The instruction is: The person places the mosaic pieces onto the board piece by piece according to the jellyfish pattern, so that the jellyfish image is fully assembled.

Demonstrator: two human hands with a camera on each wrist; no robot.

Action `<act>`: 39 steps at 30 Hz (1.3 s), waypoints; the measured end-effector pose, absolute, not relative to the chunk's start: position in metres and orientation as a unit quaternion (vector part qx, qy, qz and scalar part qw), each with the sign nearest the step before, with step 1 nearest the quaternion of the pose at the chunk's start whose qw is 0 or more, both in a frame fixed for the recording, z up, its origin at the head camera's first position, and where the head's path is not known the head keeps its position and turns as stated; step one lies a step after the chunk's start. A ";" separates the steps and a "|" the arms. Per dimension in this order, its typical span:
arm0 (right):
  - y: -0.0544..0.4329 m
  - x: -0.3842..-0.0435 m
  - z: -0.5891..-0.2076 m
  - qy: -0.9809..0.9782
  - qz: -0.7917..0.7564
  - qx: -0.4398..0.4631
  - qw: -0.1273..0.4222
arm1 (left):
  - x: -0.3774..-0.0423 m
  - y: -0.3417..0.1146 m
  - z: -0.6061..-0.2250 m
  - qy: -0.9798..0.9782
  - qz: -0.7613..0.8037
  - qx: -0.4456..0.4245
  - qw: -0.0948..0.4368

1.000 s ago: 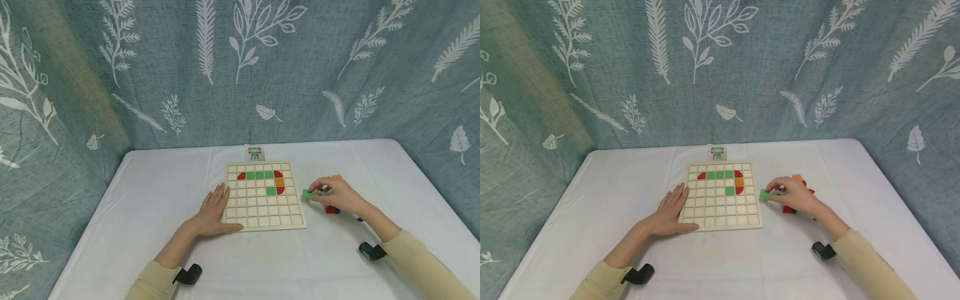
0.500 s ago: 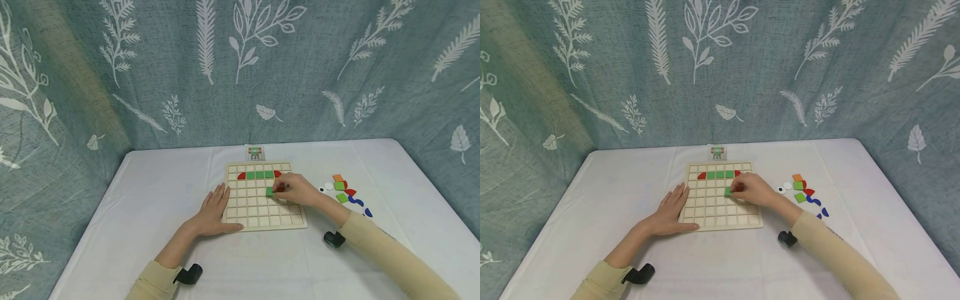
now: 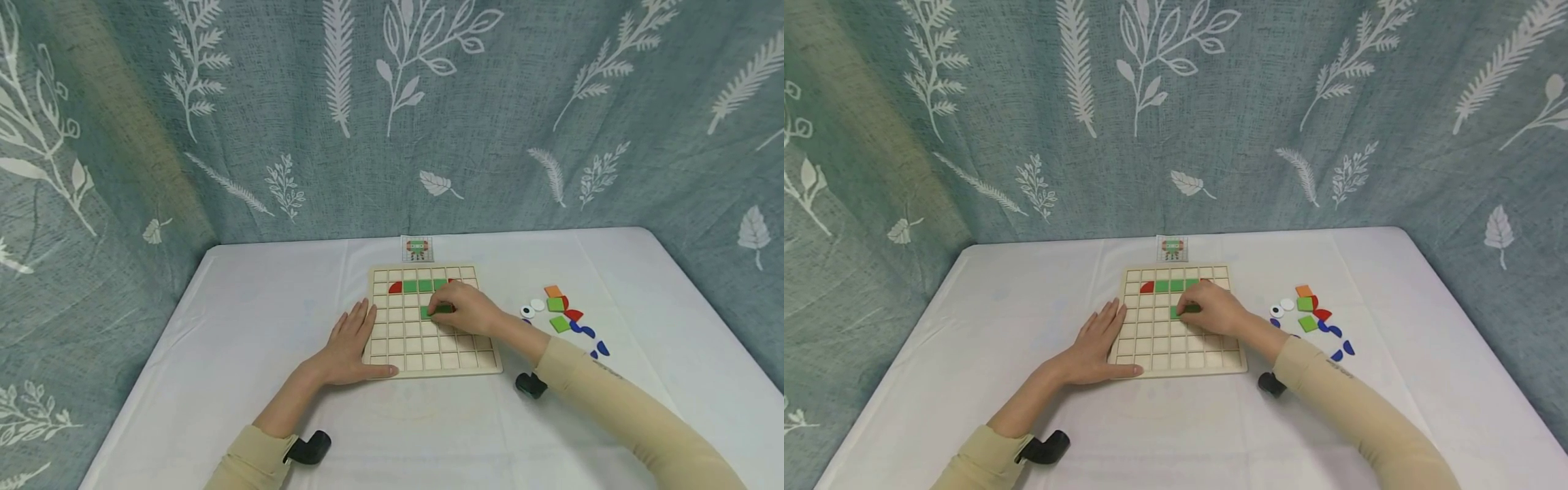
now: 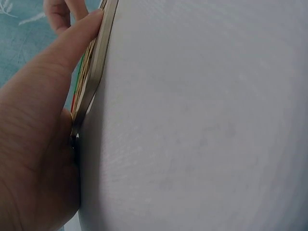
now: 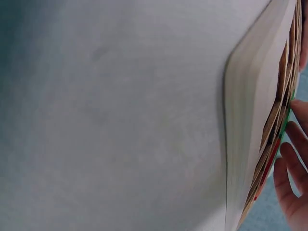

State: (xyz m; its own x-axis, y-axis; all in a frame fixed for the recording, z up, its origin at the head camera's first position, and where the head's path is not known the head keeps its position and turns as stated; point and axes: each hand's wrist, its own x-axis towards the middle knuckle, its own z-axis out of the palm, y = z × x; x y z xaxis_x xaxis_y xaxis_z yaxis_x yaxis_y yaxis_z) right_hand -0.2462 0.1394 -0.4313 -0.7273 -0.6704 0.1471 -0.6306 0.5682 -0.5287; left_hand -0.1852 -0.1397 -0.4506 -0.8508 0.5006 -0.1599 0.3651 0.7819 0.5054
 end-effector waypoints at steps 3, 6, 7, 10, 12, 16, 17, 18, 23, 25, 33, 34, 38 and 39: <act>0.141 -0.245 -0.431 0.880 -0.290 -0.373 0.041 | -0.186 -0.140 -0.451 0.933 0.235 0.233 0.143; 0.146 -0.242 -0.430 0.873 -0.302 -0.381 0.039 | -0.186 -0.140 -0.452 0.934 0.232 0.234 0.140; 0.149 -0.240 -0.430 0.872 -0.307 -0.379 0.040 | -0.186 -0.140 -0.452 0.934 0.232 0.235 0.138; 0.160 -0.235 -0.429 0.874 -0.327 -0.357 0.044 | -0.186 -0.140 -0.452 0.935 0.230 0.235 0.136; 0.171 -0.232 -0.429 0.877 -0.342 -0.334 0.049 | -0.186 -0.140 -0.453 0.934 0.232 0.237 0.134; 0.197 -0.225 -0.430 0.888 -0.355 -0.288 0.038 | -0.187 -0.140 -0.454 0.933 0.233 0.238 0.135; 0.204 -0.224 -0.430 0.893 -0.354 -0.276 0.034 | -0.187 -0.139 -0.454 0.933 0.234 0.238 0.134; 0.212 -0.222 -0.431 0.897 -0.352 -0.266 0.027 | -0.187 -0.139 -0.454 0.933 0.234 0.238 0.135; 0.253 -0.210 -0.427 0.922 -0.320 -0.219 -0.002 | -0.187 -0.139 -0.453 0.932 0.238 0.237 0.136; 0.269 -0.207 -0.426 0.932 -0.302 -0.199 -0.012 | -0.187 -0.140 -0.453 0.932 0.239 0.237 0.135; 0.309 -0.205 -0.426 0.953 -0.273 -0.131 -0.012 | -0.185 -0.141 -0.453 0.932 0.239 0.239 0.130; 0.311 -0.205 -0.426 0.954 -0.274 -0.125 -0.010 | -0.185 -0.140 -0.453 0.932 0.240 0.239 0.131; 0.312 -0.207 -0.428 0.952 -0.277 -0.126 -0.011 | -0.186 -0.139 -0.451 0.931 0.238 0.239 0.137; 0.312 -0.208 -0.429 0.951 -0.279 -0.131 -0.014 | -0.186 -0.139 -0.450 0.932 0.237 0.238 0.138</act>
State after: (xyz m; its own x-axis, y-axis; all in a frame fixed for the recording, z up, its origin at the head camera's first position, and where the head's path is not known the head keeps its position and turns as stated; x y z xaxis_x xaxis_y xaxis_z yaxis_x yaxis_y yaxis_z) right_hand -0.2079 0.3119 -0.4290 -0.9655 -0.2405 0.1002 -0.2565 0.8104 -0.5268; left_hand -0.1856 -0.1391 -0.4502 -0.8485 0.5092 -0.1442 0.3781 0.7739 0.5081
